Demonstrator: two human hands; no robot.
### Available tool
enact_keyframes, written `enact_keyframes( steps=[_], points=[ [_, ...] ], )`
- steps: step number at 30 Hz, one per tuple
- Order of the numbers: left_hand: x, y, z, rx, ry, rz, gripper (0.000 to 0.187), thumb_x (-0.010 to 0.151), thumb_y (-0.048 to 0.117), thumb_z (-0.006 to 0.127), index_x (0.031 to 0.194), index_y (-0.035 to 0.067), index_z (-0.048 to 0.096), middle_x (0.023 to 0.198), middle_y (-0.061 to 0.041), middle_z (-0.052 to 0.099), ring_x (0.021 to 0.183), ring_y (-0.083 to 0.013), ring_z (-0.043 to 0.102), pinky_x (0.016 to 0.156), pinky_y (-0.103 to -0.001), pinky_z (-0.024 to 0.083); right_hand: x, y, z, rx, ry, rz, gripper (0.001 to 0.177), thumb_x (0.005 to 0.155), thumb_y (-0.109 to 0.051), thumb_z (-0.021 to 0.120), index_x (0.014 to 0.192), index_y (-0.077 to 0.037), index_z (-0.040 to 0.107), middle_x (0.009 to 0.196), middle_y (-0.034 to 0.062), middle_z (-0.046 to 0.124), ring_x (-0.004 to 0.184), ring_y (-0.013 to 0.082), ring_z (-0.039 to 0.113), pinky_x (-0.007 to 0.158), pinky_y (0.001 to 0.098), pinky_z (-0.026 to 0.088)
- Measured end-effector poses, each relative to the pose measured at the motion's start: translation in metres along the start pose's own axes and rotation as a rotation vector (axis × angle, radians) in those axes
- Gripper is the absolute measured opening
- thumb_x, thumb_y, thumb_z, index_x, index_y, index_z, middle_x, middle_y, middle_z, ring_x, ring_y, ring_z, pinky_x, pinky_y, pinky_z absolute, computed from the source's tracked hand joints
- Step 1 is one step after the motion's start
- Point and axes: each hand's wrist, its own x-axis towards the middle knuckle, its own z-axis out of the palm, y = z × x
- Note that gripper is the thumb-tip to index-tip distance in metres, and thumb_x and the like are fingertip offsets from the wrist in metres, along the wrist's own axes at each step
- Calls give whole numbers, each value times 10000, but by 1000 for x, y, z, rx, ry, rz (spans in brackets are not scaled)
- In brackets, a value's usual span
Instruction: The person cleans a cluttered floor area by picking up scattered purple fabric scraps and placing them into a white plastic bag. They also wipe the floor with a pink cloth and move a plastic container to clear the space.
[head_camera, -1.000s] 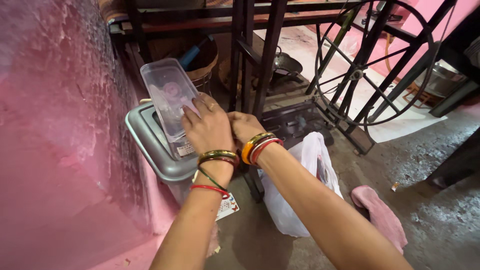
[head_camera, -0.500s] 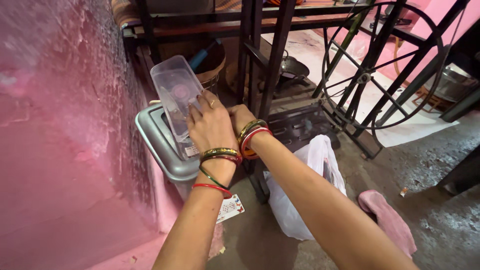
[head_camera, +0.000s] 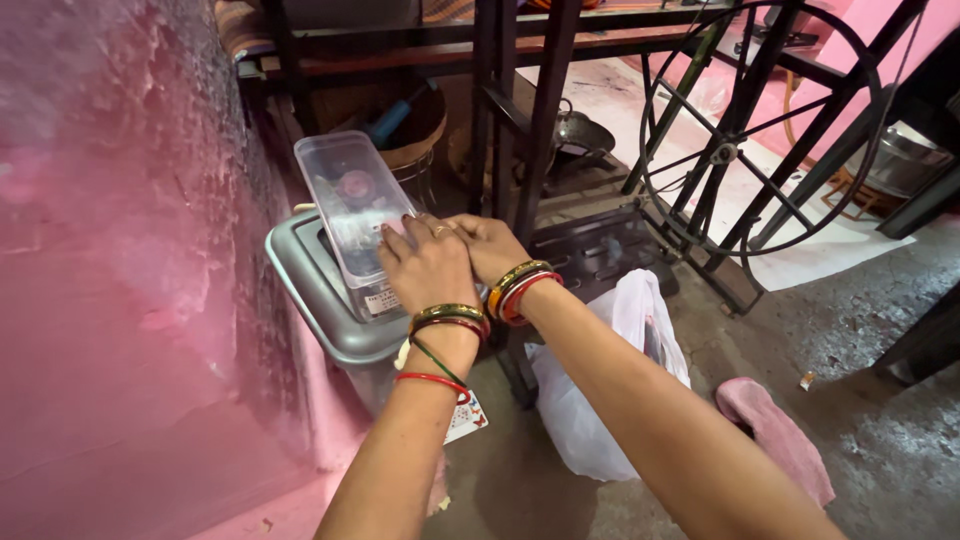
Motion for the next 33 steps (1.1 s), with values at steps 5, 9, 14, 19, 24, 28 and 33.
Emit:
enact_keyframes(
  steps=[5, 9, 14, 19, 24, 28, 33],
  points=[
    [4, 7, -8, 11, -72, -22, 379, 931, 176, 554, 1235, 2, 696, 1328, -199, 640, 1307, -428, 542, 1119, -549, 371, -13, 3, -7, -19, -52, -65, 291, 940, -60, 599, 1205, 12, 695, 1095, 86, 766, 978, 109, 680, 879, 276, 562],
    [-9, 31, -8, -3, -37, 96, 396, 868, 195, 538, 1197, 33, 688, 1383, -198, 581, 1367, -410, 489, 1136, -573, 338, -48, -11, -35, -309, 74, -171, 286, 921, -78, 636, 1190, -19, 714, 1056, 113, 792, 960, 126, 707, 872, 283, 559],
    [-52, 92, 31, -544, -259, 359, 482, 879, 82, 596, 1350, -20, 589, 1465, -219, 562, 1401, -371, 504, 1181, -448, 409, -103, -15, -115, -996, 301, -69, 278, 942, -193, 654, 1194, -138, 756, 1079, 168, 767, 1030, 301, 722, 926, 384, 557],
    [-93, 131, 83, -795, -922, 619, 905, 734, 137, 767, 1531, 34, 350, 1542, -271, 421, 1441, -440, 422, 1200, -466, 393, -165, 27, -171, -1419, -160, 347, 938, 774, -570, 792, 1574, -278, 400, 1686, 146, 251, 1446, 478, 243, 1092, 598, 261],
    [-125, 136, 86, -320, -1426, 715, 1615, 490, 335, 1022, 1639, 167, -100, 1703, -245, -51, 1562, -473, 68, 1228, -567, 257, -218, 121, -190, -1146, -377, 542, 1246, 674, -597, 803, 1608, -142, 114, 1621, 219, 195, 1462, 384, 338, 1178, 456, 329],
    [-144, 146, 87, -298, -1342, 802, 1737, 372, 444, 1034, 1648, 206, -122, 1706, -243, -106, 1565, -480, -16, 1213, -660, 181, -222, 217, -208, -1118, -109, 357, 740, 748, -289, 740, 1430, -96, 530, 1323, 247, 628, 1221, 388, 636, 1042, 433, 507],
    [-145, 153, 66, -426, -1244, 696, 1525, 494, 485, 1006, 1630, 213, 25, 1712, -204, -45, 1564, -447, -54, 1182, -732, 95, -189, 254, -235, -487, 315, 462, 359, 860, -202, 640, 1126, 26, 718, 1002, 204, 736, 952, 326, 726, 826, 424, 581]
  ],
)
